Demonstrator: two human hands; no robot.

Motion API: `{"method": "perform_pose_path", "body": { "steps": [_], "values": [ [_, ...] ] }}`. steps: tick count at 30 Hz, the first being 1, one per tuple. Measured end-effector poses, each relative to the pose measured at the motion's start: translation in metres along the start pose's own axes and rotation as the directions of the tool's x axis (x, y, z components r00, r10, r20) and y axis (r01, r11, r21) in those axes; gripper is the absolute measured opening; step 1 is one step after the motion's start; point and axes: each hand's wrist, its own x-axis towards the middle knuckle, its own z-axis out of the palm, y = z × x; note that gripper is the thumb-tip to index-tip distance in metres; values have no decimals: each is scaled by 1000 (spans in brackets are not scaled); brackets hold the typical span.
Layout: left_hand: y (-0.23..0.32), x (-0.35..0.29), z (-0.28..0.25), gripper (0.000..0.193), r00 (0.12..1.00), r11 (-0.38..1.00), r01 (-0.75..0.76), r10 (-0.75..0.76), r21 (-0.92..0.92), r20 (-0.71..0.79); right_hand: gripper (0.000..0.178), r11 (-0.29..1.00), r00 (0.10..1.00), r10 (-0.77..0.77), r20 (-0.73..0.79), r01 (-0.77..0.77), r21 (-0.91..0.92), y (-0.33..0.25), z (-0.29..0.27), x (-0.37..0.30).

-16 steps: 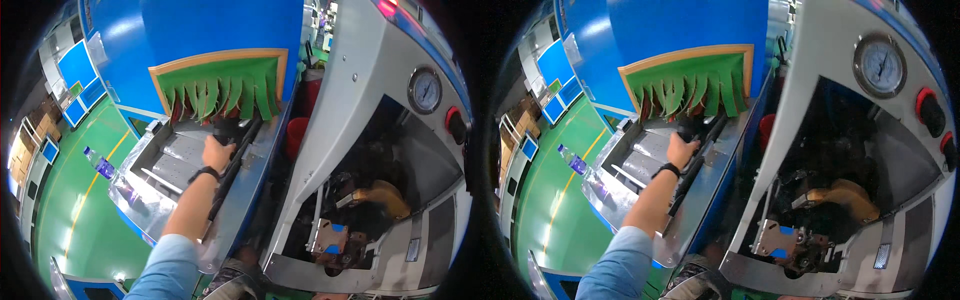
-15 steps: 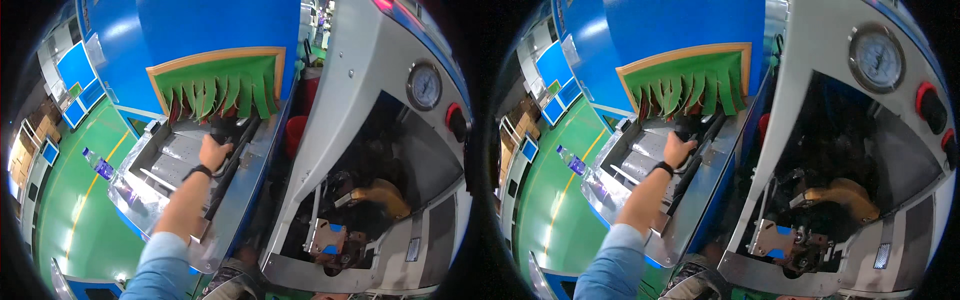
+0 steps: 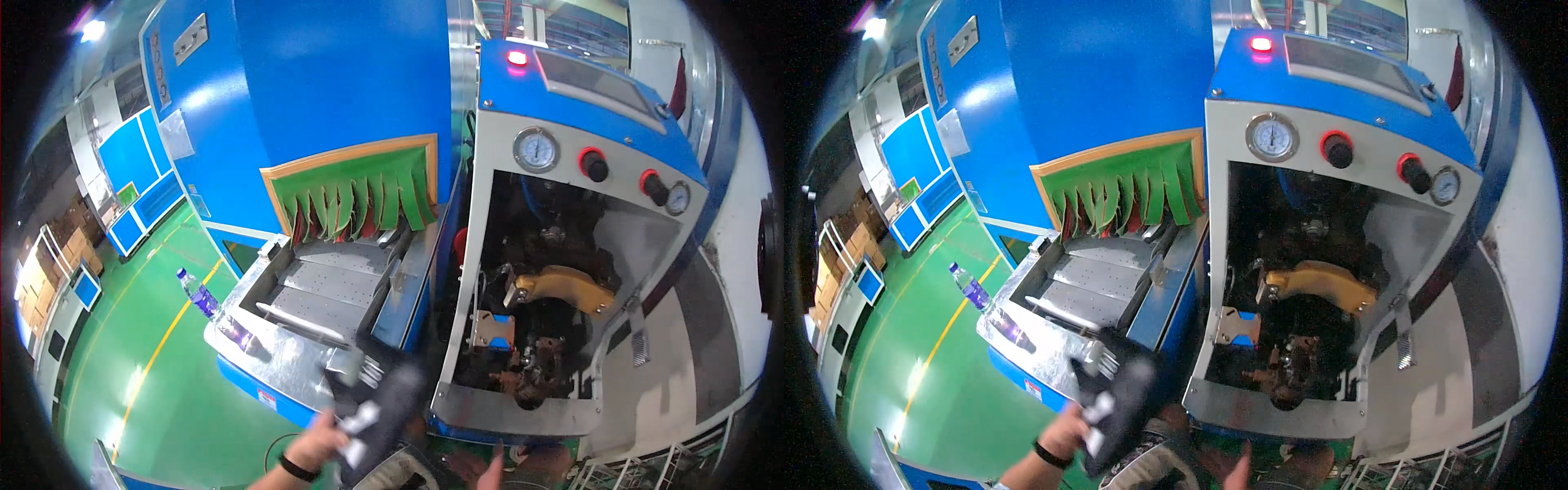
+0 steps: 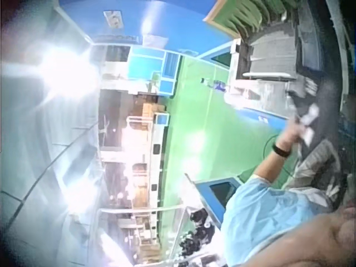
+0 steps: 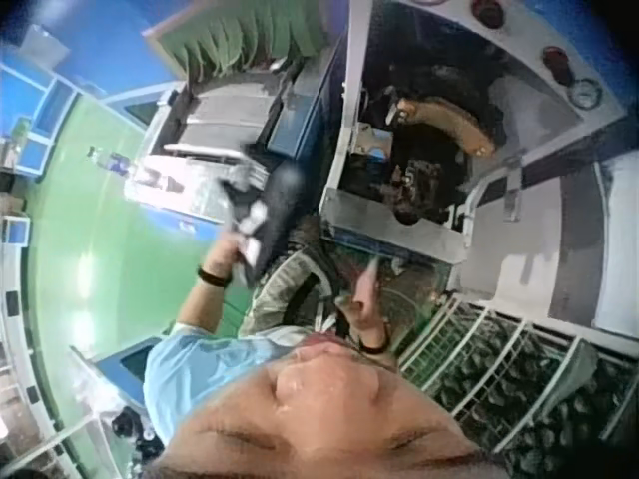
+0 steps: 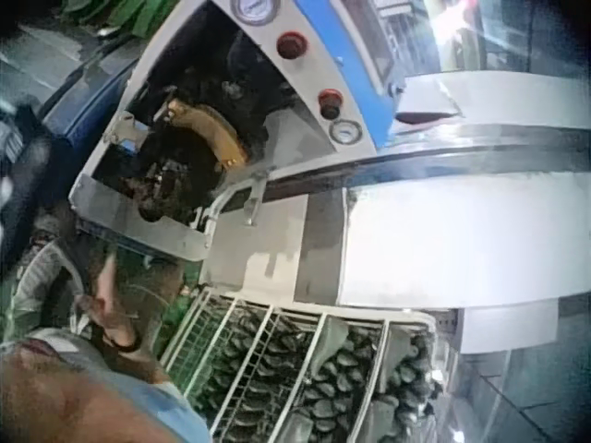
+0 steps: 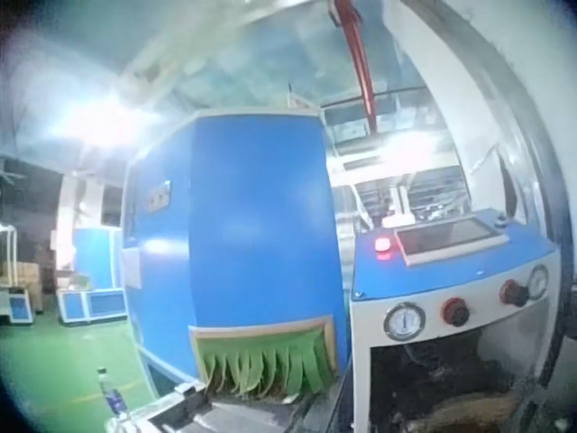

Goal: The person is placing shoes into a heat-setting machine, removing them, and then inserting shoe lasts into the shoes.

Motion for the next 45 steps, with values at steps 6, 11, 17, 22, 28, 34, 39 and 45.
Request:
{"method": "perform_pose_path", "body": {
  "steps": [6, 11, 17, 22, 28, 34, 39, 45],
  "values": [
    [-78, -23, 94, 68, 914, 857, 274, -373, 436, 158, 94, 779, 875, 481, 63, -459, 427, -48, 6, 9],
    [-113, -22, 125, 38, 999, 460, -36, -17, 887, 49, 100, 866, 947, 208, -243, -294, -405, -97, -15, 11],
    [-105, -27, 128, 30, 794, 363, -607, 244, 707, 557, 89, 887, 865, 445, -230, -461, -20, -60, -66, 12],
    [-98, -9, 130, 46, 949, 966, -253, 258, -52, 183, 90, 617, 788, 591, -173, -303, 726, -67, -83, 76],
    [-69, 21, 114, 44, 951, 937, -51, -60, 346, 303, 98, 941, 948, 319, 1, -317, -117, -122, -99, 210],
    [-96, 25, 109, 38, 929, 680, -6, -267, 733, 255, 91, 738, 858, 509, 71, -393, -549, -104, -90, 304],
    [-104, 25, 106, 40, 814, 648, 25, -455, 761, 361, 89, 421, 690, 687, 226, -125, -898, -82, -64, 334],
    [-133, 25, 84, 35, 880, 695, -220, -162, 684, 447, 88, 302, 723, 687, 76, -189, -935, -66, -53, 349]
  ]
}}
